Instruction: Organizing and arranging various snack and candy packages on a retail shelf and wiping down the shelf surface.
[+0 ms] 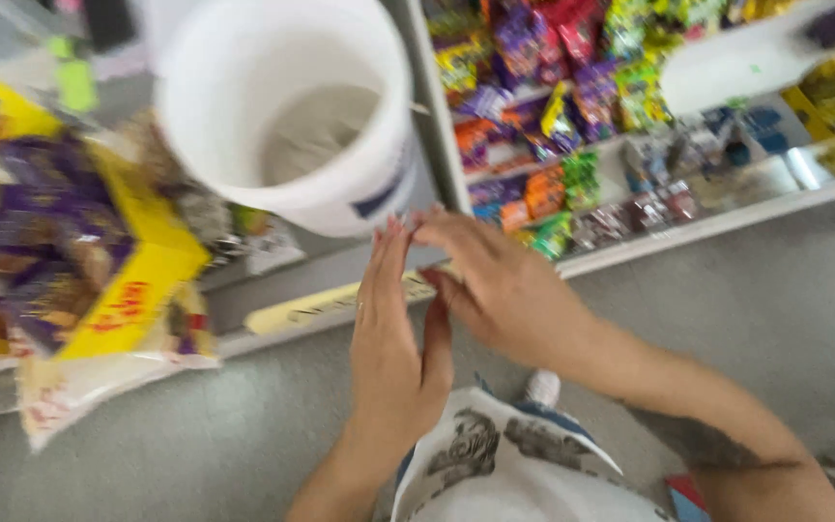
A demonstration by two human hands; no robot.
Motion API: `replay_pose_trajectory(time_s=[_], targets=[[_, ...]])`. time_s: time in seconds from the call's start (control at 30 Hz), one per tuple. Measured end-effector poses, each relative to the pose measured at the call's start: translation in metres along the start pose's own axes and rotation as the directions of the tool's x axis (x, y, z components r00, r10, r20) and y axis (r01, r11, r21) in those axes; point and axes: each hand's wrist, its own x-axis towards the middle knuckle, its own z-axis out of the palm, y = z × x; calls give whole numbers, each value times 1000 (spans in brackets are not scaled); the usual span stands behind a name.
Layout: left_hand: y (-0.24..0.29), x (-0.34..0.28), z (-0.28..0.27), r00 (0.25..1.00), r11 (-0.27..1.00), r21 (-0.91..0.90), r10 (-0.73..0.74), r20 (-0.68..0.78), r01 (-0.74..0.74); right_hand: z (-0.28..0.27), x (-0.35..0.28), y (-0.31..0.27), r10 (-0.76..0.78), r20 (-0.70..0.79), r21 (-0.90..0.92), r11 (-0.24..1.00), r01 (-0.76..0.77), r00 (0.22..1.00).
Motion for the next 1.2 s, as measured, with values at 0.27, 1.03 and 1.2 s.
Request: replay_pose_trajectory(time_s=[0.27,1.03,1.2], targets=[[0,42,181,997,997,-69,-16,70,21,-85,-100,149,250,-60,-94,963,-254,966],[-250,246,595,688,710,-81,-640,341,700,-112,-148,610,816,135,-48,573,-818,563],[-264,286,606,697,685,-197,-717,-6,702,-99,-122,696,848,186,-27,509,-860,496]])
